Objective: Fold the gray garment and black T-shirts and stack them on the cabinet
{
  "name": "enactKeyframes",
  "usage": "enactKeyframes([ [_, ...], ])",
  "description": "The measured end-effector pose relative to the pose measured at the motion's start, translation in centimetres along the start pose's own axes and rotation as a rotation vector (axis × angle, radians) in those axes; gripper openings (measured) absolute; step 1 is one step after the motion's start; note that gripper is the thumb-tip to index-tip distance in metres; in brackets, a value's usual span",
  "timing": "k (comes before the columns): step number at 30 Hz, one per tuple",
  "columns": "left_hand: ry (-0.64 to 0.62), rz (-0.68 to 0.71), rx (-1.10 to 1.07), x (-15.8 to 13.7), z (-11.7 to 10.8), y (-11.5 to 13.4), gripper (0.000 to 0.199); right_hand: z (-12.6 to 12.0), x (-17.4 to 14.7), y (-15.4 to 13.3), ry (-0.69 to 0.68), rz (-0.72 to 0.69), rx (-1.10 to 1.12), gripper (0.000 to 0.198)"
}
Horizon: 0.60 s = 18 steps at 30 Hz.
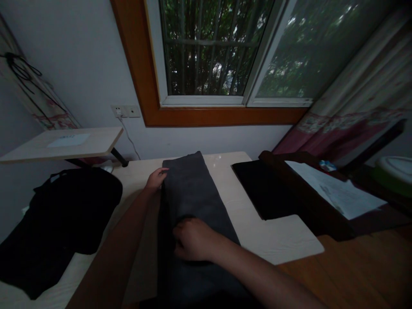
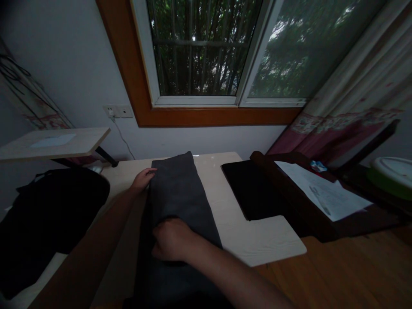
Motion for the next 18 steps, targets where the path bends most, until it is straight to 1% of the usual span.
enactKeyframes([
  [3, 0.016, -0.020, -0.049, 0.5, -0.1, 0.0, 0.031, -0.1, 0.4, -0.5, -0.026, -0.016, 0.010, 0.021],
  [5, 0.023, -0.036, -0.091, 0.8, -0.1, 0.1, 0.035, -0.3, 0.7, -0.8, -0.024, -0.022, 0.019, 0.022],
  [9, 0.018, -0.067, -0.195, 0.9, 0.2, 0.7, 0.052, -1.1, 0.5, -1.2, 0.074, -0.056, 0.065, 0.017],
  [13, 0.008, -0.087, -0.260, 0.2, 0.7, 1.9, 0.057, -1.3, 0.3, -0.7, 0.153, -0.070, 0.119, 0.011],
  [15, -0.022, -0.107, -0.258, -0.5, 0.6, 2.3, 0.066, -0.7, 0.3, -0.3, 0.156, -0.072, 0.129, 0.011],
  [18, -0.156, -0.128, -0.170, -1.7, 0.0, 2.4, 0.083, 0.4, 0.6, 0.3, 0.142, -0.100, 0.163, 0.015],
])
Point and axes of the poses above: each hand's wrist, its own x-axis towards the middle knuckle, its own z-axis out of the palm, y = z × x, the point moved 4 cm from there along x, towards the middle knuckle, and after that the axes turned 8 degrees about -y, right-handed, at the moved point
